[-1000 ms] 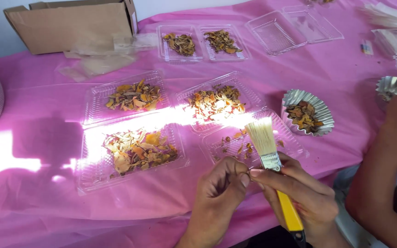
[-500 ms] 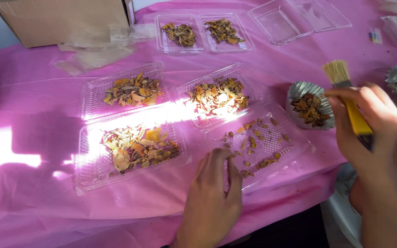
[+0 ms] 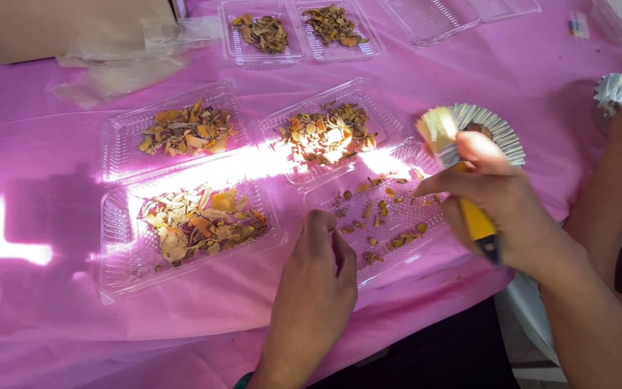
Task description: Sorting dried tea ingredients like flower petals and leaves into different containers using a brush and fingers.
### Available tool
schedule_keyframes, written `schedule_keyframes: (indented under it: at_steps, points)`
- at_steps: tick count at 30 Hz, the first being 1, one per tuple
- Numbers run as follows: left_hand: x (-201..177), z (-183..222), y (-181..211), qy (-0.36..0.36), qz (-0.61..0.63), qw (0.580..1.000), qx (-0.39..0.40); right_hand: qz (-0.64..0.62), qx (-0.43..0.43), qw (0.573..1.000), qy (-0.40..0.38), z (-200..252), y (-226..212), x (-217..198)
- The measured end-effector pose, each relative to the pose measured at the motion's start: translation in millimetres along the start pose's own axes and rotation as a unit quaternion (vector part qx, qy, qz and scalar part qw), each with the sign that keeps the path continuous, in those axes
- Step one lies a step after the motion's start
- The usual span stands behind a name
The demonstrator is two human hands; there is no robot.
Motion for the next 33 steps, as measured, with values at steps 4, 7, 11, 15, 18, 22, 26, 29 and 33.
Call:
schedule_keyframes:
  at_steps: [4, 7, 11, 15, 18, 22, 26, 29, 33]
  points:
    - [0, 1, -5, 0.005, 0.017, 1.0, -0.007, 0.032, -0.01, 0.997, -0.062, -13, 8, 19]
    - [0, 0, -4, 0.013, 0.012, 1.0, 0.007, 0.052, 0.023, 0.992, -0.108, -17, 15, 33]
    - [0, 0, -2, 0.007, 0.016, 1.0, 0.021, 0.069, 0.043, 0.991, -0.111, -21, 13, 39]
    - [1, -1, -2, 0.026, 0.021, 0.998, 0.045, 0.105, 0.003, 0.99, -0.09, -24, 10, 38]
    - [0, -1, -2, 0.026, 0.026, 0.998, 0.045, 0.113, -0.041, 0.991, -0.065, -25, 4, 39]
    - [1, -1, -1, 0.028, 0.02, 0.998, 0.051, 0.144, -0.038, 0.982, -0.113, -24, 8, 50]
    - [1, -2, 0, 0.024, 0.019, 0.998, 0.049, 0.115, -0.001, 0.982, -0.15, -29, 9, 56]
    - [-13, 5, 12, 0.066, 0.051, 0.993, 0.078, 0.085, 0.007, 0.988, -0.127, -24, 9, 52]
    - [-31, 17, 27, 0.174, 0.108, 0.967, 0.148, 0.026, -0.083, 0.996, 0.01, -21, -42, 38]
Point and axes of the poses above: each hand's wrist, its own z-axis away from the middle knuckle, its own x-axis out of the palm, y = z × x, the point moved 6 cm from there along -z, towards the middle knuckle, and after that the axes turned 15 degrees about -z, right-handed, at the moved point
